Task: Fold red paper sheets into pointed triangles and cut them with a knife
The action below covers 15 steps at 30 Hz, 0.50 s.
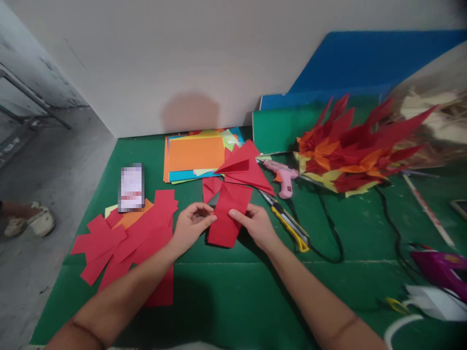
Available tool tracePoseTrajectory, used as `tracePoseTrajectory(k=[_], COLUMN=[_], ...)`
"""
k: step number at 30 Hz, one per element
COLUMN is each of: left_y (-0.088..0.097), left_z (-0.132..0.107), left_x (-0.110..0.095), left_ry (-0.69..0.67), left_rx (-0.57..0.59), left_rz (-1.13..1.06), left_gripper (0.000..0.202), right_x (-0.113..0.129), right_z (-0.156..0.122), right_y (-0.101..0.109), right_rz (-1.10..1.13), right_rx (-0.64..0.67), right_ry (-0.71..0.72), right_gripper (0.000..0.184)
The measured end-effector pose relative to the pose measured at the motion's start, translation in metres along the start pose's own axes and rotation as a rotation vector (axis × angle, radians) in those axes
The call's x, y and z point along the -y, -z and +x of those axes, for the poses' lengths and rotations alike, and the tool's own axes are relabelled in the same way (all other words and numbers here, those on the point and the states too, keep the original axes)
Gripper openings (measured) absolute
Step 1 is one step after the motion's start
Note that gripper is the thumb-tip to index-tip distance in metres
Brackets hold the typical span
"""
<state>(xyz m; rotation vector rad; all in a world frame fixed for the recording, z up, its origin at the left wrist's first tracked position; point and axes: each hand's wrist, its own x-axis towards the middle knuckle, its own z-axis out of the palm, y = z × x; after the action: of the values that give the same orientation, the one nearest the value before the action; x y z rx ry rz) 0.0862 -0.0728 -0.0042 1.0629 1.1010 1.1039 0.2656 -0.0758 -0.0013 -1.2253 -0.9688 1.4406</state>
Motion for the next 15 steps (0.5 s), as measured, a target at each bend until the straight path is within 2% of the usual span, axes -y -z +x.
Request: tracePoseTrajectory(k=[5,9,12,15], left_y=[-0.0008,0.0006,0.0010,0.0009], left_z=[-0.0009,-0.0040,-0.0069,-0.0085], left_x=[0.0007,-0.0016,-0.0031,-0.0038], left_ry=[-0.115,-0.216,-0.222,-0.214], left_rx=[-0.003,0.078,0.143,0.148], left_rz=[0.051,0.149,0.219,0.252], left_gripper=[0.030,0.015,0.012,0.015], right_x=[0.0001,0.0001,0.0004,0.0011], right_z=[-0.0003,-0.0001,0.0005,0.0008], right_y=[-0.0002,-0.0008,-0.0008,-0.0005], right_rz=[-0.020,0.024,0.064,0.074], right_rx=[-0.005,-0.050,-0.097,-0.096], right_ry=[0.022,0.015,-0.009,-0.032], right_gripper=[0.035,0.038,0.038,0.038])
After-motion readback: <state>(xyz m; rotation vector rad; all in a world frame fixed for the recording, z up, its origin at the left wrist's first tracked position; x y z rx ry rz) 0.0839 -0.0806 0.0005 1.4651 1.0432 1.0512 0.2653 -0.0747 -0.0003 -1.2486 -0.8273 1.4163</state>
